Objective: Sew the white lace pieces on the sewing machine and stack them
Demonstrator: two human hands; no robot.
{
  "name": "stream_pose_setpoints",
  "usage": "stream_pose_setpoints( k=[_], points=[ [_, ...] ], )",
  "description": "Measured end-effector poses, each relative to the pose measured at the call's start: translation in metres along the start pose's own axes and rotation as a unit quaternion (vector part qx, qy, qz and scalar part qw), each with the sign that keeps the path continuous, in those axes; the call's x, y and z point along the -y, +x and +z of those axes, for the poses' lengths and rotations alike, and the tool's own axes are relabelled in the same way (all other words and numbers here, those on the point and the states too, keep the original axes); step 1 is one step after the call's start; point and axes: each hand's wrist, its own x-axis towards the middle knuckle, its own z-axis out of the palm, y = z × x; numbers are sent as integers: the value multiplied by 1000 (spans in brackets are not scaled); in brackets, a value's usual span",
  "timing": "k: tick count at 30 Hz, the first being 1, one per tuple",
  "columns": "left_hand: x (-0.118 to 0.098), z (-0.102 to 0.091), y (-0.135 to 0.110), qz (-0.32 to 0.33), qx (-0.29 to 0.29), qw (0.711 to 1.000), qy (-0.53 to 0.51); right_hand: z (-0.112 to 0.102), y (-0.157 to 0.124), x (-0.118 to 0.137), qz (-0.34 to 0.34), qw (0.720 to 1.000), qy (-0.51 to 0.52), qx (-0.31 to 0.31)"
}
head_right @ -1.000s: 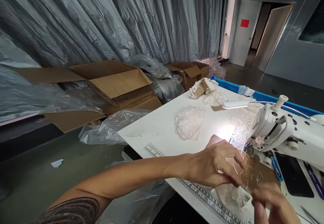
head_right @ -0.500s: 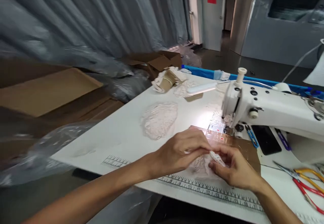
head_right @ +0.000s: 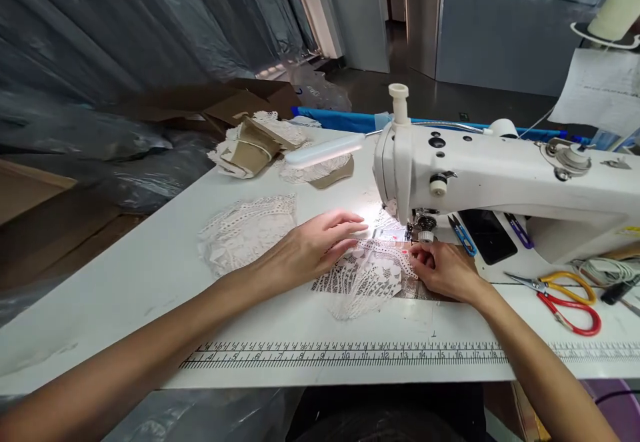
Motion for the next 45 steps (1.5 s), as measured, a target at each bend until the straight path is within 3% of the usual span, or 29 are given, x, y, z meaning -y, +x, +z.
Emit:
stream_pose_setpoints(
  k=[4, 9, 13, 16, 22, 25, 31, 34, 37, 40, 42, 44, 45],
  points=[
    [-4, 9, 23, 110, 64, 992, -23, 6, -3, -2, -12, 998, -4, -55],
    [0, 27, 47, 143, 161, 969, -126, 9, -6, -5, -14, 996, -21, -85],
    [6, 37, 49, 110, 162, 964, -181, 10, -7, -10, -51, 994, -23, -92],
    [1, 34, 45, 103, 150, 964, -195, 10, -9, -10, -65, 993, -17, -98],
    [-15, 16, 39, 88, 157, 982, -63, 14, -10, 1, -127, 990, 24, -60],
    [-15, 14, 37, 80, 149, 981, -95, 19, -8, 10, -140, 990, 4, -35],
    [-7, 5, 33, 30, 135, 959, -248, 21, -9, 22, -88, 995, 47, -15],
    [-4, -6, 31, -6, 164, 937, -309, 20, -8, 29, -33, 993, 113, 15],
    [-2, -12, 35, -40, 222, 914, -336, 22, -5, 35, 79, 961, 252, 81],
    [0, -6, 49, -59, 239, 930, -272, 26, 0, 40, 153, 928, 323, 108],
    [1, 4, 60, -42, 220, 960, -171, 28, 2, 42, 148, 953, 250, 91],
    [3, 16, 72, -2, 180, 981, -71, 29, 2, 41, 111, 990, 74, 37],
    [5, 21, 77, 11, 161, 986, -46, 29, 1, 40, 85, 996, -28, 8]
  ],
)
